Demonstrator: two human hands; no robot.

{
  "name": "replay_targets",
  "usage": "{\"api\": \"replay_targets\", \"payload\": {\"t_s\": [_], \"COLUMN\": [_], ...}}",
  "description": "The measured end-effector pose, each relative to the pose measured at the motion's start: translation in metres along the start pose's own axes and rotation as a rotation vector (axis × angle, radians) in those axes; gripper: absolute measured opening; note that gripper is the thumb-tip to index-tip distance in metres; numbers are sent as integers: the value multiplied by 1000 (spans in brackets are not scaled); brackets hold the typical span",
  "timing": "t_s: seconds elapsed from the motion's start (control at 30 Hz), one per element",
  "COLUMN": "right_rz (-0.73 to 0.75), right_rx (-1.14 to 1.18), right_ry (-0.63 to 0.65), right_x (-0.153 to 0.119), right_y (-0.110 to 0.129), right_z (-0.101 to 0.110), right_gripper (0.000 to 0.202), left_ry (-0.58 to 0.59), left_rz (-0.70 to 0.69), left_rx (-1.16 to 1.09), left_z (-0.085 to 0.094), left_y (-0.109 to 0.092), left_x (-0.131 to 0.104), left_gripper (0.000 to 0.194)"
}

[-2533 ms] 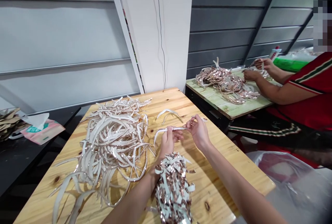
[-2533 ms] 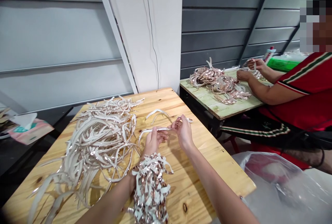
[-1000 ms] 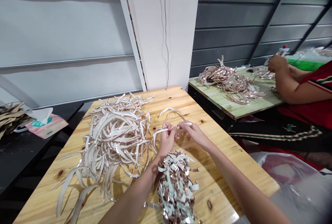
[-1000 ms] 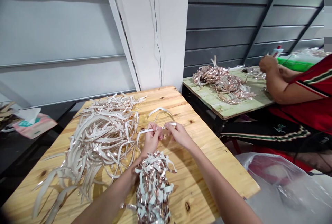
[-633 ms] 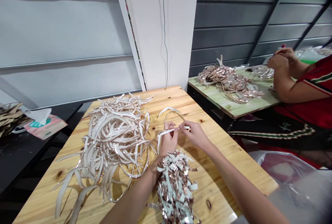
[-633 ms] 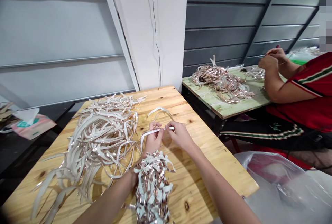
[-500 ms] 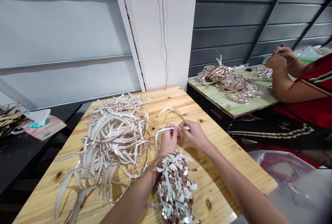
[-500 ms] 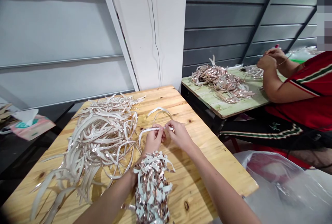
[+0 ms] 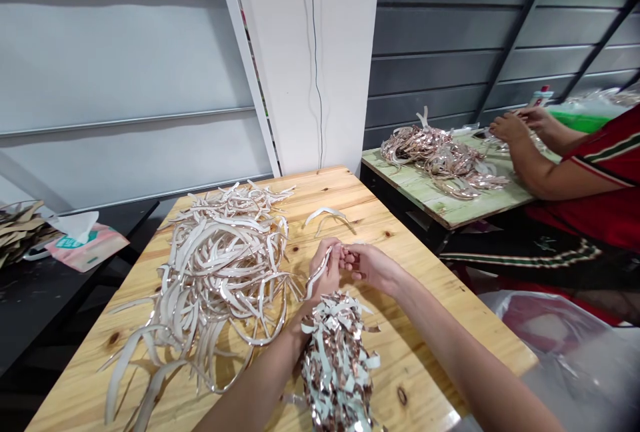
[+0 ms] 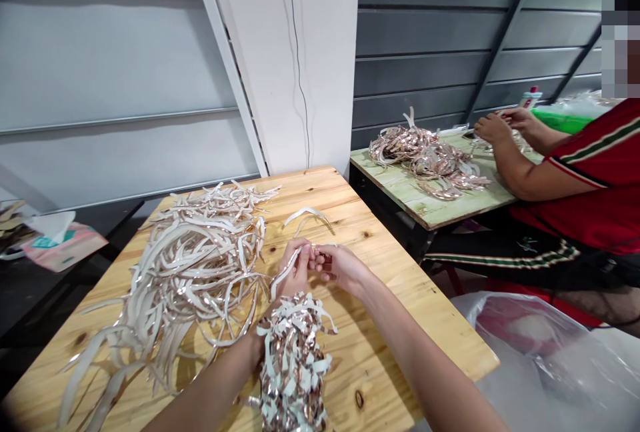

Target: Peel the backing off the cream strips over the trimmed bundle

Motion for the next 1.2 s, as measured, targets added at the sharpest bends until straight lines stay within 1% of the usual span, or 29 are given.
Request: {"api": "replay_targets", "payload": {"t_s": [0.07,0.13,0.17,0.23,0.27,0.3,0.37,0.43,0.5,0.53,0.6,0.67,0.73,0.8,0.83,0.93,1.03,1.13,1.2], "right_rz": [-19,46,118,295,365,404,419,395,340,302,218,184,232,326,370,446,467,474,502], "right_rx": [24,-9,-55,-175,-222,-247,-266,-280,-261,-228,-147,-150,-264,-381,-420,-467,-478,-464,-463], "right_ry": [-18,15,74,275,400,514,683,761,822,843,853,778,662,548,498,359,304,279,239], "right_x": [-2,-7,-11,-22,-28,-34,-42,-46,-46,-46,-44,-41,-38,-34,-33,-32,-32,-32,-31], "right_y": [1,7,11,22,26,29,33,34,34,34,32,29,27,24,23,20,17,14,13], "right_z": [0,-2,-6,-16,-21,-26,-31,-29,-23,-20,-16,-16,-20,-24,-25,-26,-27,-29,-31], "right_gripper": [24,20,22,25,26,27,29,31,39,44,56,62,54,42,39,33,31,30,32], "left_ry": [-40,-126,-162,-283,-337,-390,-498,-576,-597,-593,-540,-479,-446,-426,-407,-360,-326,-208,-117], "left_rz": [-92,-164,-183,-248,-241,-227,-183,-63,44,70,73,52,41,43,47,63,85,155,210], "left_rx": [-48,-175,-258,-438,-530,-598,-716,-820,-923,-962,-1008,-1032,-1045,-1029,-1004,-878,-748,-654,-559], "left_z": [1,9,15,33,44,55,79,98,112,117,124,129,132,131,129,113,85,49,28], "left_y": [-21,-49,-64,-90,-101,-109,-117,-118,-116,-116,-119,-125,-130,-135,-136,-140,-140,-134,-124], "left_x": [10,28,38,58,68,76,89,97,103,104,107,107,106,104,104,99,91,76,64], "left_gripper": [16,15,16,21,22,22,25,36,47,50,51,50,47,44,42,42,44,44,43]}}
Point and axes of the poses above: each hand's wrist, its own x-axis towards the middle knuckle, its own z-axis out of the back of the hand, y = z × x, the point moved 2 cm from there along x, towards the middle knuckle, and after that the axes turned 14 degrees about -x, right-handed, at the moved point
